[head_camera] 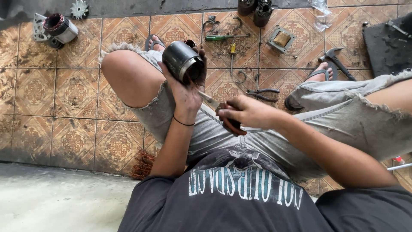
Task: Disassembling and inspecting the internal components of a motor housing using pliers and other hand tools.
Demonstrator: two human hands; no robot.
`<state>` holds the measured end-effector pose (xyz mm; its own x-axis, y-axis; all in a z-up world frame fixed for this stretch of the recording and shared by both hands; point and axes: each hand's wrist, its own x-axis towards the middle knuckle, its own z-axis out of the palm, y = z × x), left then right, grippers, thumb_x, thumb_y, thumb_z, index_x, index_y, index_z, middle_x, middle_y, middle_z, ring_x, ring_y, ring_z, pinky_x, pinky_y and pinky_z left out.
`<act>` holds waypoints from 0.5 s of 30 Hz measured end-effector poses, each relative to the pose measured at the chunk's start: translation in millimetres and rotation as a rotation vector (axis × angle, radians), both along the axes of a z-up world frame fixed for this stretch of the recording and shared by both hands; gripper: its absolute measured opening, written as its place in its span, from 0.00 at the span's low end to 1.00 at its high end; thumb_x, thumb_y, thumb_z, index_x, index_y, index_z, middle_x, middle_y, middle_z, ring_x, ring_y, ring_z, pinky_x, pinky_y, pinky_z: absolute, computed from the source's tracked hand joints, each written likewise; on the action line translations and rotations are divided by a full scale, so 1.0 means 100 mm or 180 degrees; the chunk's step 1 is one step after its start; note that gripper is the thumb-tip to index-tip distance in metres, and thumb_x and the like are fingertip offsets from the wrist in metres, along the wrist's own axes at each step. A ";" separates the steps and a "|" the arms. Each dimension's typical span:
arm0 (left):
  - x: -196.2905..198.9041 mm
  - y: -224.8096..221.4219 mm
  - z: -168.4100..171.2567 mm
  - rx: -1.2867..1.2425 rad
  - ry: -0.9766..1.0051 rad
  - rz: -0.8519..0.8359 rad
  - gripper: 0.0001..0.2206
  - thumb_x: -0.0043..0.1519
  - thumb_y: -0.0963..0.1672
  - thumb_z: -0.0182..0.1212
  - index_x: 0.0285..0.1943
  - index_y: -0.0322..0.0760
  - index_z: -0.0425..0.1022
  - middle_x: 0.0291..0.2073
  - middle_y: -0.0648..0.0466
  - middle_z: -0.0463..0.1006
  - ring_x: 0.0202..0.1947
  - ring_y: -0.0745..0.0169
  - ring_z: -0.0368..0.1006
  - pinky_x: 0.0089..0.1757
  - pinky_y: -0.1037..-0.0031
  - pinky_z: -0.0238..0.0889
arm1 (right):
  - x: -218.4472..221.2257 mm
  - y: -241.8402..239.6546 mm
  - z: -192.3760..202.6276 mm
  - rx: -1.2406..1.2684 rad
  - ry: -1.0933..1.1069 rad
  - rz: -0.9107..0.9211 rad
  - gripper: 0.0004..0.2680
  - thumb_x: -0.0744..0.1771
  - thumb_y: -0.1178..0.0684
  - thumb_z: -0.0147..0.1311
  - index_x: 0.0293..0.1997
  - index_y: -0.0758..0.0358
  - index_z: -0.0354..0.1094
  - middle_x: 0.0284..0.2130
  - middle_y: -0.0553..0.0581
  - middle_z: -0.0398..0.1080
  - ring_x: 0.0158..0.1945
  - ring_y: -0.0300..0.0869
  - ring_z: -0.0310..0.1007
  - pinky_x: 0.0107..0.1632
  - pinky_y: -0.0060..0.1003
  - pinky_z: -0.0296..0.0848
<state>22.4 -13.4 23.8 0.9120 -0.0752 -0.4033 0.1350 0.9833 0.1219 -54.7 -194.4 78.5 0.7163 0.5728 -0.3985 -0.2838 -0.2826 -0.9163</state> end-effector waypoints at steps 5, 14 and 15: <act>0.01 -0.02 -0.08 0.0088 -0.0125 -0.0193 0.38 0.52 0.61 0.68 0.54 0.23 0.71 0.50 0.34 0.78 0.52 0.32 0.76 0.56 0.48 0.74 | 0.07 0.04 -0.02 0.0033 0.0011 0.0249 0.13 0.70 0.55 0.48 0.25 0.65 0.70 0.06 0.57 0.68 0.20 0.43 0.73 0.37 0.33 0.74; -0.01 -0.02 -0.01 -0.0159 -0.0012 -0.0230 0.37 0.52 0.59 0.71 0.55 0.22 0.70 0.50 0.31 0.77 0.52 0.29 0.76 0.57 0.47 0.72 | 0.21 -0.52 0.21 -0.0236 0.0238 0.0411 0.09 0.69 0.60 0.48 0.34 0.77 0.72 0.12 0.67 0.72 0.34 0.53 0.84 0.45 0.49 0.79; 0.01 -0.03 -0.05 -0.0130 -0.0019 -0.0147 0.38 0.51 0.59 0.73 0.55 0.22 0.70 0.48 0.30 0.77 0.50 0.28 0.76 0.57 0.44 0.72 | 0.24 -0.60 0.29 -0.0381 0.0255 0.0443 0.09 0.69 0.60 0.48 0.34 0.77 0.73 0.12 0.68 0.72 0.36 0.54 0.85 0.47 0.50 0.80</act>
